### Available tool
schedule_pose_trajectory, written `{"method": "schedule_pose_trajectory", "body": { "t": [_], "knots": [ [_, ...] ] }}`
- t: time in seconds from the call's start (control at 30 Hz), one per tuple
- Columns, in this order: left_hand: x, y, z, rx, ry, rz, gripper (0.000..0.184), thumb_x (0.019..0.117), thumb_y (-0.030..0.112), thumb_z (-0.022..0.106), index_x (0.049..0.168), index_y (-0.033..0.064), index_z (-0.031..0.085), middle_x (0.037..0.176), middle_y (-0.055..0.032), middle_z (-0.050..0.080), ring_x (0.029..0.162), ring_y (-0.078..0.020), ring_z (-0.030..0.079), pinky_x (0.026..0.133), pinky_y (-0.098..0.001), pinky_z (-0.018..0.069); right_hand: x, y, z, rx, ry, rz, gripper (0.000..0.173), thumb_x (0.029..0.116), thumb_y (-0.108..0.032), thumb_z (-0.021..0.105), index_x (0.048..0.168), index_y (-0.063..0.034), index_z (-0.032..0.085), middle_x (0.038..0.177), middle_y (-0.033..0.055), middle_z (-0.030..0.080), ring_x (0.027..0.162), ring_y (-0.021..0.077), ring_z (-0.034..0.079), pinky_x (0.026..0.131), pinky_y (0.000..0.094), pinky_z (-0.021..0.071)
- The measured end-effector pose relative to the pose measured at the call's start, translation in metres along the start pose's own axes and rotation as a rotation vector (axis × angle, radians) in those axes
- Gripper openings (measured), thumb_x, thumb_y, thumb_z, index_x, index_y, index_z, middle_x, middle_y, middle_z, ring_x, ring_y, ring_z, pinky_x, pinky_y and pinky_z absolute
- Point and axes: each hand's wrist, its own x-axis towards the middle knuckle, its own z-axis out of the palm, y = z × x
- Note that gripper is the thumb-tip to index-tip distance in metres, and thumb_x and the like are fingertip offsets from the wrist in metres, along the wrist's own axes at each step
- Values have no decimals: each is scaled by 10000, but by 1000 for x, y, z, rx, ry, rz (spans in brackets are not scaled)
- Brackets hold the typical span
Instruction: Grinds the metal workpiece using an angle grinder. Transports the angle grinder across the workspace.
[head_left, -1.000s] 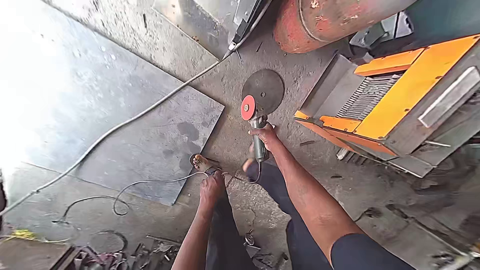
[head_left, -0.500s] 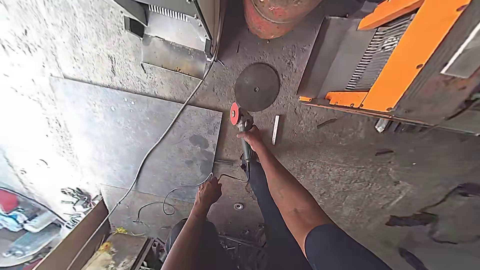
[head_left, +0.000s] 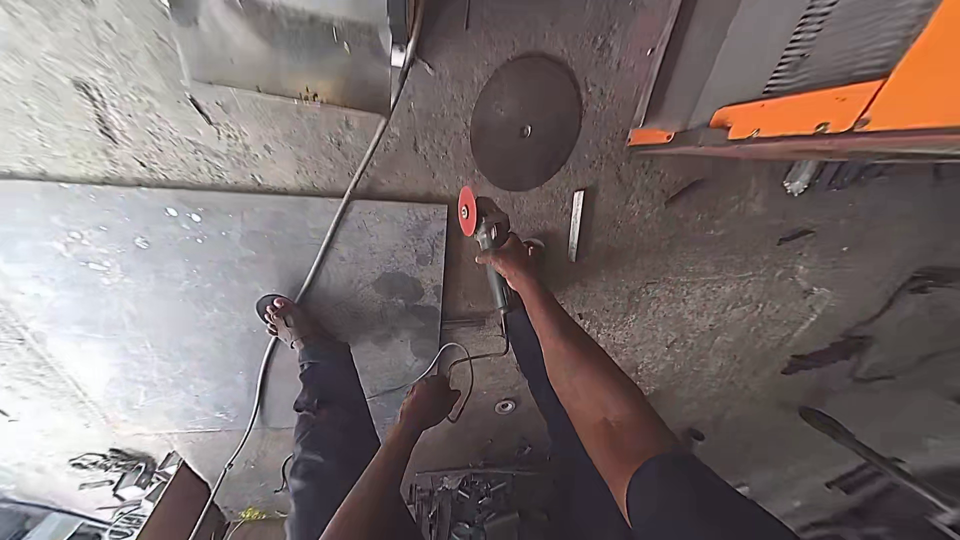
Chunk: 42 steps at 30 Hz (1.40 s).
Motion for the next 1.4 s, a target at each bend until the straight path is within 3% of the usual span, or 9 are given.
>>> {"method": "schedule_pose_trajectory", "body": {
  "t": [0.13,0.27,0.63,1.0,1.4],
  "knots": [
    [3,-59,-1,30,-89,4,467,983,504,550,1012,58,685,969,-150,727,946,-327,716,839,-604,550,3,0,38,-20,97,35,761,619,-300,906,1259,-55,574,1080,181,686,1013,331,671,856,596,544],
    [-5,-82,-17,100,-102,-63,443,970,493,552,1025,75,688,1041,-166,720,1038,-359,696,838,-630,539,9,-2,66,-53,154,67,770,626,-318,904,1267,-55,569,1073,181,690,1010,341,673,849,603,544],
    [-19,-85,-40,21,-64,-47,393,984,471,535,1014,105,674,992,-134,717,989,-332,699,812,-594,539,22,1,95,-83,175,98,795,632,-329,907,1289,-49,556,1082,196,688,1020,360,671,859,622,541],
    [-23,-79,-43,25,-65,-32,420,986,502,536,1039,108,672,1001,-136,718,981,-333,705,807,-590,552,20,-10,98,-75,168,143,819,641,-289,907,1331,-48,537,1133,205,682,1069,364,662,893,620,539],
    [-25,-80,-48,-7,-69,-10,401,973,482,539,1053,115,681,1030,-130,723,1005,-329,704,827,-589,553,21,-14,103,-87,194,145,825,618,-295,903,1318,-50,542,1113,201,687,1036,362,673,859,619,549]
  ]
}}
